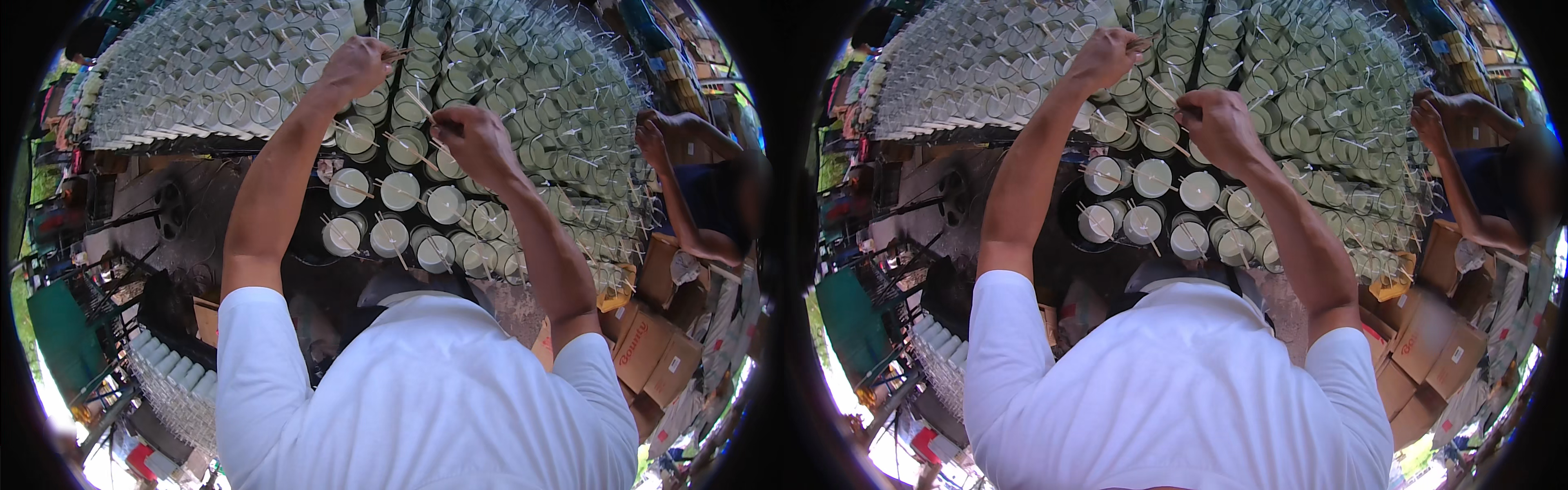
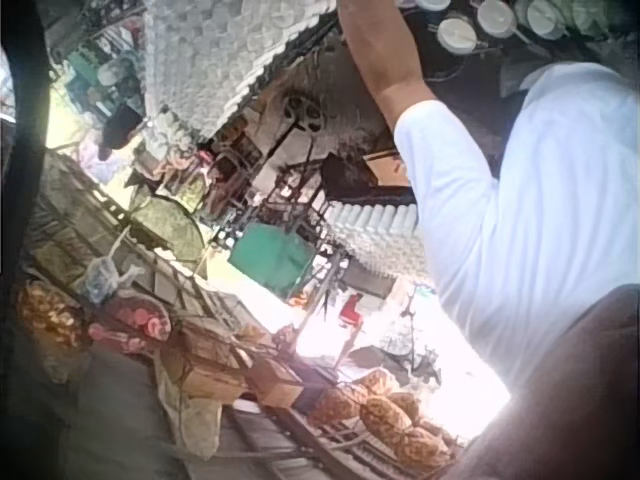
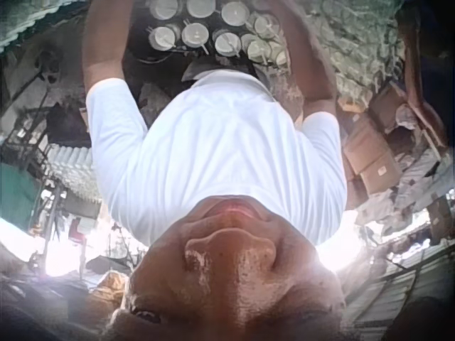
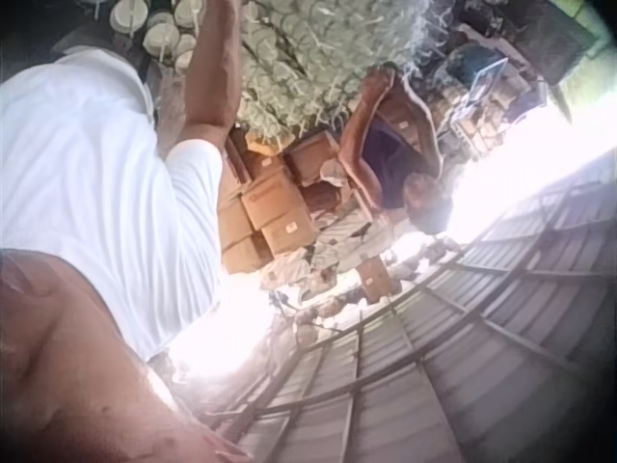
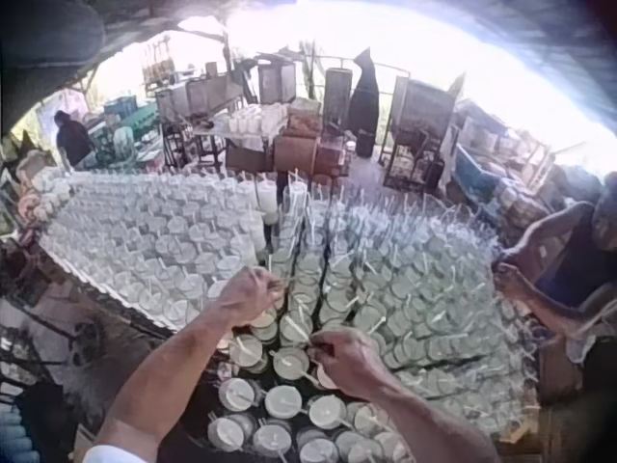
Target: The person inserts wooden sticks into the wicks of numerous small green candles arranged on a table. They repeatedly pick up sticks from a yellow container and place them into the candles one by one.
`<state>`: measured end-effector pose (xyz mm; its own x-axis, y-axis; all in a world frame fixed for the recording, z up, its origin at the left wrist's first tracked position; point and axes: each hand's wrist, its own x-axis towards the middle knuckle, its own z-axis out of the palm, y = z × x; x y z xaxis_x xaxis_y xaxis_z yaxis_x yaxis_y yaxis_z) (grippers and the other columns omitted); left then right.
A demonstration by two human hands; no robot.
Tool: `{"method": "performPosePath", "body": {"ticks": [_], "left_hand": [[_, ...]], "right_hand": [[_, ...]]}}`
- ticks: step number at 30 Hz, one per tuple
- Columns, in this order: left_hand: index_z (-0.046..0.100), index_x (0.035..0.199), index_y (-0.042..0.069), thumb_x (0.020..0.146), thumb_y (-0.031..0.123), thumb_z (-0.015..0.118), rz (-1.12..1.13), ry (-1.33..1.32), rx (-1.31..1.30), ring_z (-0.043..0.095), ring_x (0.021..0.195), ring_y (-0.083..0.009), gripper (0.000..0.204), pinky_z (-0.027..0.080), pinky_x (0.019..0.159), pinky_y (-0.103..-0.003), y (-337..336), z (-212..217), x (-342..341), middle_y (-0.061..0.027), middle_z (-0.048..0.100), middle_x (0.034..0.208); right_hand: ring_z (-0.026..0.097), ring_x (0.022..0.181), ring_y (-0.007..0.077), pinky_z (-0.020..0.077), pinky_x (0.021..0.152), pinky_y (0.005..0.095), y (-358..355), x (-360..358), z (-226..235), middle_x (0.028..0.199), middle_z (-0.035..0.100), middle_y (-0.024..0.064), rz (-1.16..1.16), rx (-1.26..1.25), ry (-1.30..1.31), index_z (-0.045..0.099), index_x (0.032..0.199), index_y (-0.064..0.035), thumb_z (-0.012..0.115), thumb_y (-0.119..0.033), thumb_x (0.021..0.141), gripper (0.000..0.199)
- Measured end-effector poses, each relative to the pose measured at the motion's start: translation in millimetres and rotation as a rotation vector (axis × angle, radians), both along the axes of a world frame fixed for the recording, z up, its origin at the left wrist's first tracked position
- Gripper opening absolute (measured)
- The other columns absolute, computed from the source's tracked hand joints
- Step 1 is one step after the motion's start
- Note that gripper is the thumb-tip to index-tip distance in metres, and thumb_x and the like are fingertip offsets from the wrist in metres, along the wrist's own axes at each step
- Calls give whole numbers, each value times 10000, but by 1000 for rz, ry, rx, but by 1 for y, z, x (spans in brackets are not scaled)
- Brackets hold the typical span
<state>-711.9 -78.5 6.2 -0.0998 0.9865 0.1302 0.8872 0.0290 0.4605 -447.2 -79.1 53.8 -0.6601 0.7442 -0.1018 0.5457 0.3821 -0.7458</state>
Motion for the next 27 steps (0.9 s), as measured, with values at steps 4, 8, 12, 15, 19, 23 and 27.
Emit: {"method": "performPosePath", "body": {"ticks": [4,8,12,15,19,23,27], "left_hand": [[743,1059,16,932,213,702,30,30,-30,705,969,-395,238,544,885,-484,-10,-1,-12,-220,730,1014],[702,1020,-2,925,197,712,19,-154,-135,692,837,-346,221,534,789,-448,-19,2,-28,-186,713,872],[676,1009,-4,892,152,718,57,-248,-207,663,771,-267,199,526,758,-402,-24,19,-34,-150,694,812],[675,1017,2,876,126,718,19,-312,-85,657,751,-212,193,526,742,-377,-29,6,-45,-125,696,801],[685,1042,11,867,118,723,-31,-359,-86,655,734,-176,208,529,733,-358,-27,0,-50,-102,704,792],[692,1078,22,863,117,722,-8,-350,-124,650,728,-166,238,531,736,-348,-26,5,-49,-82,698,785],[689,1129,40,861,113,717,-4,-298,-73,642,727,-147,279,523,723,-333,-28,3,-52,-54,680,774]], "right_hand": [[705,881,343,557,773,471,11,-20,-25,905,693,138,42,378,-126,791,962,-60,697,-122,877,142],[707,893,357,569,775,473,19,-50,-31,909,685,141,82,430,-170,778,878,-65,677,-95,841,111],[705,870,371,569,760,487,25,-71,-46,898,687,148,107,477,-197,754,812,-42,668,-89,823,99],[707,862,376,571,751,489,24,-80,-49,883,684,153,139,478,-189,744,784,-31,663,-79,809,98],[710,866,376,571,748,485,21,-85,-52,875,682,159,131,465,-135,743,773,-26,667,-72,792,90],[709,864,374,569,748,483,19,-92,-58,870,680,162,141,506,-149,743,774,-25,667,-70,786,89],[707,855,372,567,746,482,13,-85,-51,866,676,165,147,503,-169,744,790,-28,659,-65,787,93]]}}
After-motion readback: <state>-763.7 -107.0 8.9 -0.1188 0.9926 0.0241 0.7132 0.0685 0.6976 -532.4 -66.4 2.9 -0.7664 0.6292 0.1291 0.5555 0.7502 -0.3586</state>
